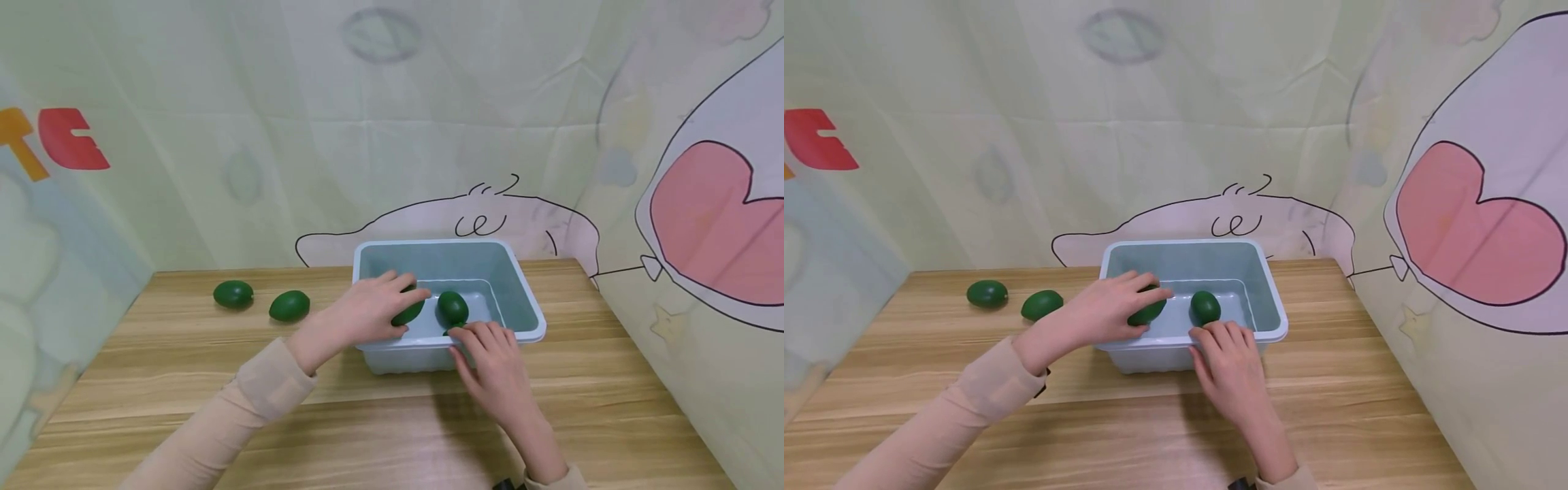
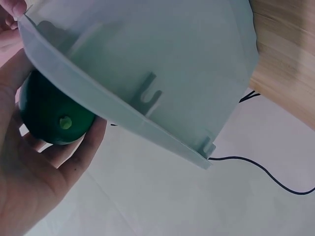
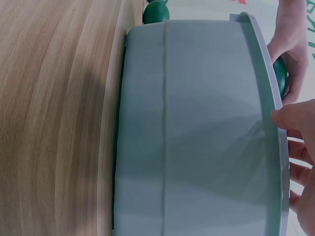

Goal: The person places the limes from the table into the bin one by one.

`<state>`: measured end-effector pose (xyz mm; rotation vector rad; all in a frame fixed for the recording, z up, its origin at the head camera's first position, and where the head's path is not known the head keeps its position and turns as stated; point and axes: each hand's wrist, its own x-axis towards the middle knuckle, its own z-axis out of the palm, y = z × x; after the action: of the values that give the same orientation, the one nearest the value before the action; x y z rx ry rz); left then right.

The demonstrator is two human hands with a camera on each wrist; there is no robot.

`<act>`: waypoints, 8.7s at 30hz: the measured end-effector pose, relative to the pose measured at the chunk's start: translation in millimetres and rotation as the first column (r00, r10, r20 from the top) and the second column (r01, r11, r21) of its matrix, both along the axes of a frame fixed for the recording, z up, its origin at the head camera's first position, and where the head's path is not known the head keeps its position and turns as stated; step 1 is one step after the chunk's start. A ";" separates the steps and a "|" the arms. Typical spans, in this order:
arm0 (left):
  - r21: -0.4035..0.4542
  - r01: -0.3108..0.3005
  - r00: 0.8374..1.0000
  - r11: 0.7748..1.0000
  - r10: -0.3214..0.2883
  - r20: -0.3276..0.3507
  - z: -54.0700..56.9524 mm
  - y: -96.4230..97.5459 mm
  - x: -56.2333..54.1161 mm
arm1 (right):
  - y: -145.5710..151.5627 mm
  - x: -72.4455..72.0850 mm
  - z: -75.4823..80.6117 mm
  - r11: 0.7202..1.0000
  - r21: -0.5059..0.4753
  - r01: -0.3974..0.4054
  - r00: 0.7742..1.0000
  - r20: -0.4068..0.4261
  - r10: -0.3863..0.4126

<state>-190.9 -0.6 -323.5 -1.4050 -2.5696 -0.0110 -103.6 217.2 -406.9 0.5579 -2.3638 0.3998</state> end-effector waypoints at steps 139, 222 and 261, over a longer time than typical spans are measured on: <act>0.330 -0.188 0.980 0.925 0.196 0.007 -30.1 -69.0 -2.6 | -0.2 -0.1 -2.4 1.000 -0.022 -0.003 1.000 -0.002 0.003; 0.376 -0.482 0.876 0.792 0.453 0.168 -89.7 -121.9 -44.2 | -0.7 0.9 -1.0 1.000 -0.022 -0.002 1.000 0.010 0.002; 0.193 -0.579 0.812 0.792 0.542 0.214 -120.0 -148.2 -71.5 | -0.4 -0.2 -1.9 1.000 -0.019 -0.001 1.000 -0.003 0.001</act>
<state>-262.4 -148.8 -443.4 -0.5250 -2.8801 -0.3454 -103.8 216.8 -408.8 0.5501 -2.3546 0.4210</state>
